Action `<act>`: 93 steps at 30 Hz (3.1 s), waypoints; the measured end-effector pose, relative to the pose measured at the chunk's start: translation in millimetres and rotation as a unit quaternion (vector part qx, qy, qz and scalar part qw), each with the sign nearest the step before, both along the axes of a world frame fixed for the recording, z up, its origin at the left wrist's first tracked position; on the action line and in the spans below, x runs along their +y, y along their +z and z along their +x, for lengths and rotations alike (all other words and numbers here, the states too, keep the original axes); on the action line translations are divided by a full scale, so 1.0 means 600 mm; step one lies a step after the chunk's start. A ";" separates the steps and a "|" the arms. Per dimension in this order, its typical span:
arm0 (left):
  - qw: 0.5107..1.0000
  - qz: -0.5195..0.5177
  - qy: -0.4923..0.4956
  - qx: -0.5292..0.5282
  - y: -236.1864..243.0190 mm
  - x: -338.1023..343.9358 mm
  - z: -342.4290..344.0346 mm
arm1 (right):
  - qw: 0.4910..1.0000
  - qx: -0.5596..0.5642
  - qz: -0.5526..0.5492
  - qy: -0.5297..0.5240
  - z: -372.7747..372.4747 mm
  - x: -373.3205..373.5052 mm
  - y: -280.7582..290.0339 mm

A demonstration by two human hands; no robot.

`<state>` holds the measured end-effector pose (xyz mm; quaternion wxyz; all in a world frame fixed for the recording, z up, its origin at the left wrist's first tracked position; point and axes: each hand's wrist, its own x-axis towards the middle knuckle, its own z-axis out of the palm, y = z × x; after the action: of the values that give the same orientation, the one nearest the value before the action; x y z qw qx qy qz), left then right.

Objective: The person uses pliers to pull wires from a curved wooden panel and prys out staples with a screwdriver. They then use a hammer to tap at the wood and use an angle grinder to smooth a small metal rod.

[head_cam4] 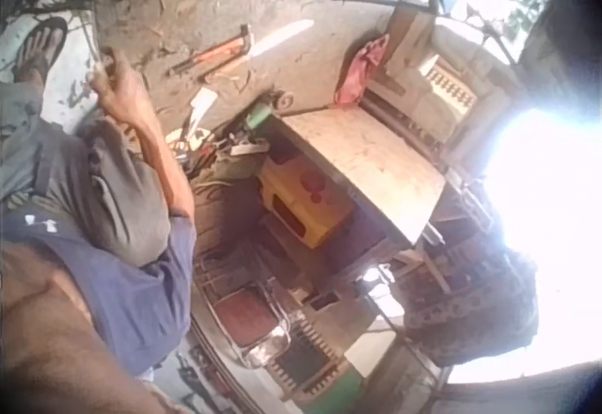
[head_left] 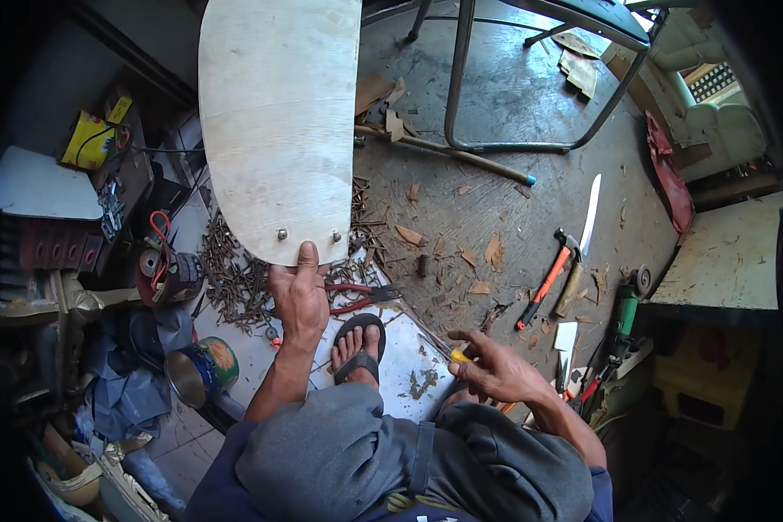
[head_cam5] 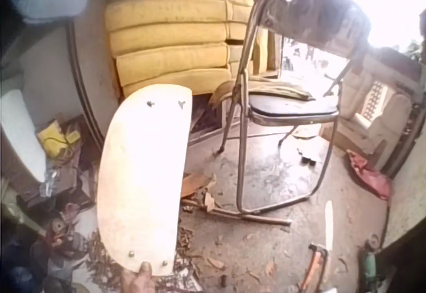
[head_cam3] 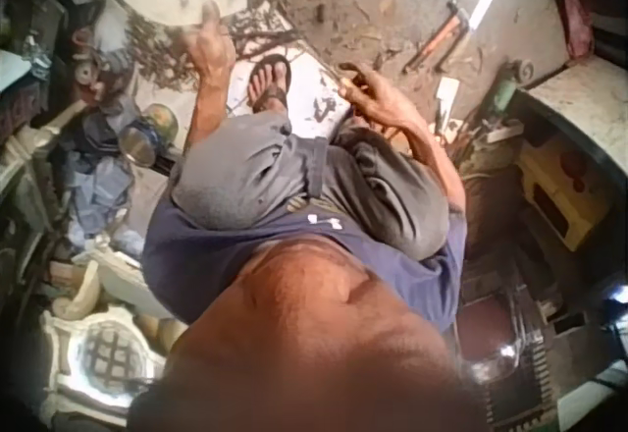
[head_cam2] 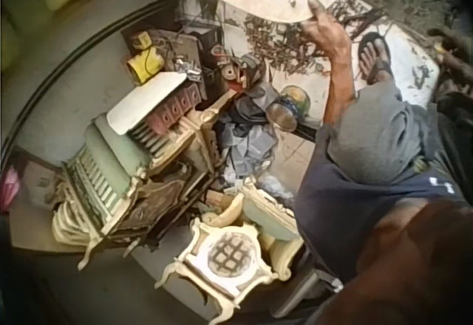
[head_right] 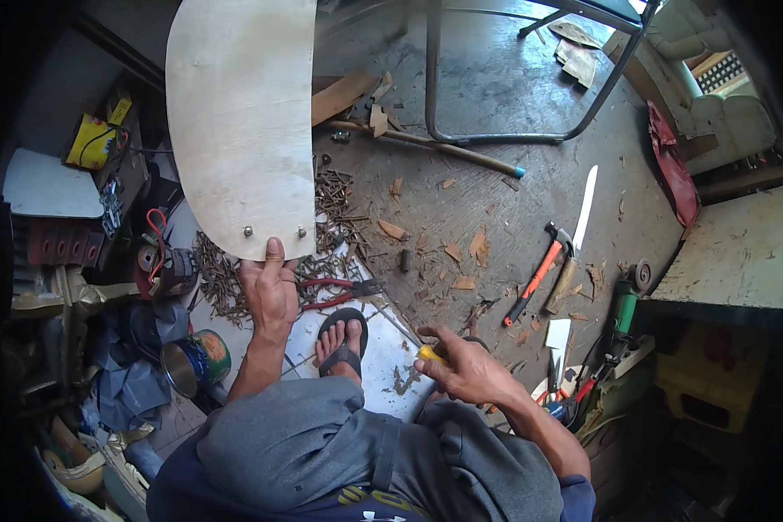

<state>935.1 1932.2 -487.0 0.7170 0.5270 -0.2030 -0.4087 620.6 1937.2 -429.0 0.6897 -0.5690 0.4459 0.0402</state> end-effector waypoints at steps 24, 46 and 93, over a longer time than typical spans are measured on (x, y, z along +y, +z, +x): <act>0.996 0.031 -0.024 -0.084 0.020 0.017 -0.003 | 0.990 -0.056 -0.031 -0.125 0.103 -0.027 0.060; 0.943 0.125 0.029 -0.307 0.011 0.023 -0.026 | 0.783 0.107 -0.613 -0.001 0.123 -0.002 0.074; 0.942 0.072 0.045 -0.324 -0.011 0.017 0.005 | 0.948 -0.157 0.195 -0.197 0.107 -0.032 0.004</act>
<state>938.1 1942.3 -493.4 0.5905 0.6897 -0.3700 -0.1968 684.5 1918.0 -426.8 0.8426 -0.3230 0.4190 -0.1004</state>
